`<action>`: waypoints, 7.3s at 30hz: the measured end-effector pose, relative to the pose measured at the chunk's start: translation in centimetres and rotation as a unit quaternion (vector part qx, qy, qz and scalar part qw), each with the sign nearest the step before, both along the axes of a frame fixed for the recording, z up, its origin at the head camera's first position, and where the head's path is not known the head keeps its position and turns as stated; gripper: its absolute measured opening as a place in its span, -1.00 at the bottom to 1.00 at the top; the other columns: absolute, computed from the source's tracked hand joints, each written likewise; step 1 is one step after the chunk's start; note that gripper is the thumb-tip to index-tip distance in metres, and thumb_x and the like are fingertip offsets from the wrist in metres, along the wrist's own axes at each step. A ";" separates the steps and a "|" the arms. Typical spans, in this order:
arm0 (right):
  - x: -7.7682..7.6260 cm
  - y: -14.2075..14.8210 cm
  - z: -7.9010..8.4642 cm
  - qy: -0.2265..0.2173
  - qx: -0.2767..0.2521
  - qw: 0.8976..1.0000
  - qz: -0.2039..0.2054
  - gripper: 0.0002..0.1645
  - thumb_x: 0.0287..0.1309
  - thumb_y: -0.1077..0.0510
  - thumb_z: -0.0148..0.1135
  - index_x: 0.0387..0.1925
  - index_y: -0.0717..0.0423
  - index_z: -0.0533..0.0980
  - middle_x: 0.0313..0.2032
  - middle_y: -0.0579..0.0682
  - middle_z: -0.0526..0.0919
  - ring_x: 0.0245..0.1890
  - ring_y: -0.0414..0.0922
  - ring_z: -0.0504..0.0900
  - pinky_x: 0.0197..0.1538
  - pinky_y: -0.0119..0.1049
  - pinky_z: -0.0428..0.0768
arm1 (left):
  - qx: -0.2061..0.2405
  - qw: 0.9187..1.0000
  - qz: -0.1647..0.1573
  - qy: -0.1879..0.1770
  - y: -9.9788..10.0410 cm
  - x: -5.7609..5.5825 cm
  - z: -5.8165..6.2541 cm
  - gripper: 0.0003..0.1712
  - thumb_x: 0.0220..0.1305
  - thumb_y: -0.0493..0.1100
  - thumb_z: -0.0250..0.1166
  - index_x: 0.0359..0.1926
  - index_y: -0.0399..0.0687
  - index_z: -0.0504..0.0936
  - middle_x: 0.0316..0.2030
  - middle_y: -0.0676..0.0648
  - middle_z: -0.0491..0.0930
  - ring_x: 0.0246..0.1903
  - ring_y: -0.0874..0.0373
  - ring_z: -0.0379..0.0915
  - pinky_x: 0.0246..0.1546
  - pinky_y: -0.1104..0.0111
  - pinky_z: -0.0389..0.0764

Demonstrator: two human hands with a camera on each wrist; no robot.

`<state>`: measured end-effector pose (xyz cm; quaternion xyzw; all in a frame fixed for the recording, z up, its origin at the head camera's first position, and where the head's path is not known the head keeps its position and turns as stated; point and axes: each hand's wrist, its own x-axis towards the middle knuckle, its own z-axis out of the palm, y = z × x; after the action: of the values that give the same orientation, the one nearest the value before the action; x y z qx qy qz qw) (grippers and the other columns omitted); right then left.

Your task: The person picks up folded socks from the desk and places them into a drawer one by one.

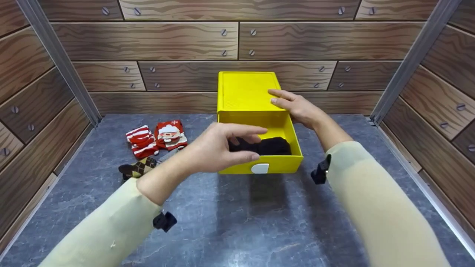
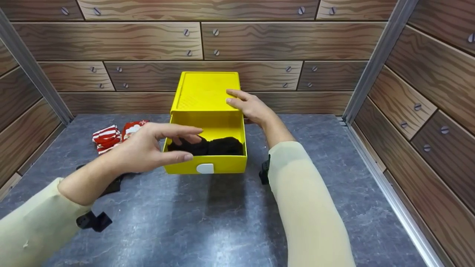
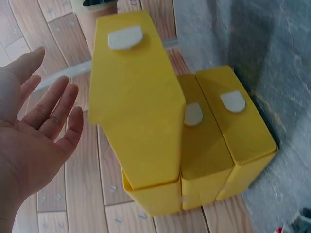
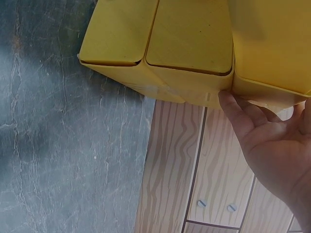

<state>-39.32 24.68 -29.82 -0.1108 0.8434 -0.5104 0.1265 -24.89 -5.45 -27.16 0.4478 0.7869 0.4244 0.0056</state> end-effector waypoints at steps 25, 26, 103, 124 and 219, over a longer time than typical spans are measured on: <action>0.1 0.0 -0.1 0.006 0.000 1.000 0.010 -0.14 0.55 -0.32 0.11 0.69 -0.26 0.11 0.64 0.10 0.10 0.50 0.16 0.33 0.39 0.24 0.45 | 0.012 0.994 0.000 -0.105 0.2 3.5 -7.7 -0.35 0.41 -0.11 0.48 0.47 0.07 0.56 -0.05 0.06 0.78 -0.28 0.15 0.60 -0.25 0.36 0.62; 0.1 0.0 -0.1 0.006 0.000 1.000 0.010 -0.14 0.55 -0.32 0.10 0.69 -0.26 0.11 0.64 0.10 0.11 0.50 0.17 0.34 0.39 0.24 0.45 | 0.010 0.993 0.007 -0.113 0.1 3.4 -8.0 -0.35 0.41 -0.11 0.48 0.47 0.08 0.56 -0.06 0.06 0.78 -0.27 0.15 0.61 -0.24 0.35 0.63; 2.5 0.4 -2.0 0.197 0.126 0.972 0.022 0.01 0.31 -0.41 0.36 0.65 -0.43 0.16 0.50 0.07 0.40 0.32 0.03 0.54 0.31 0.10 0.54 | 0.134 0.957 0.231 -0.112 4.3 -8.5 -8.1 -0.65 0.54 -0.33 0.27 0.19 0.06 0.79 -0.30 -0.14 0.79 -0.27 -0.10 0.74 -0.29 0.32 0.68; 1.4 -0.3 -3.1 0.229 0.136 0.964 0.000 -0.16 0.31 -0.31 0.42 0.55 -0.43 0.37 0.01 0.06 0.69 -0.20 0.00 0.59 -0.15 -0.10 0.58 | 0.116 0.958 0.225 -0.133 4.0 -9.2 -7.7 -0.64 0.55 -0.25 0.30 0.25 0.14 0.76 -0.23 -0.08 0.78 -0.27 -0.04 0.67 -0.24 0.33 0.67; 1.9 -0.3 -3.7 0.193 0.074 0.978 -0.009 -0.21 0.43 -0.13 0.38 0.58 -0.24 0.32 0.26 0.18 0.51 0.04 0.09 0.54 0.06 -0.04 0.56 | 0.114 0.960 0.226 -0.121 4.5 -5.5 -14.0 -0.82 0.47 -0.30 0.37 -0.03 -0.10 0.86 -0.21 -0.04 0.83 -0.35 -0.02 0.77 -0.31 0.35 0.74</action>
<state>-37.45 24.42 -33.49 -0.1897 0.8883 -0.4168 -0.0352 -30.40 -0.98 -41.15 0.2014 0.8075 0.5525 -0.0463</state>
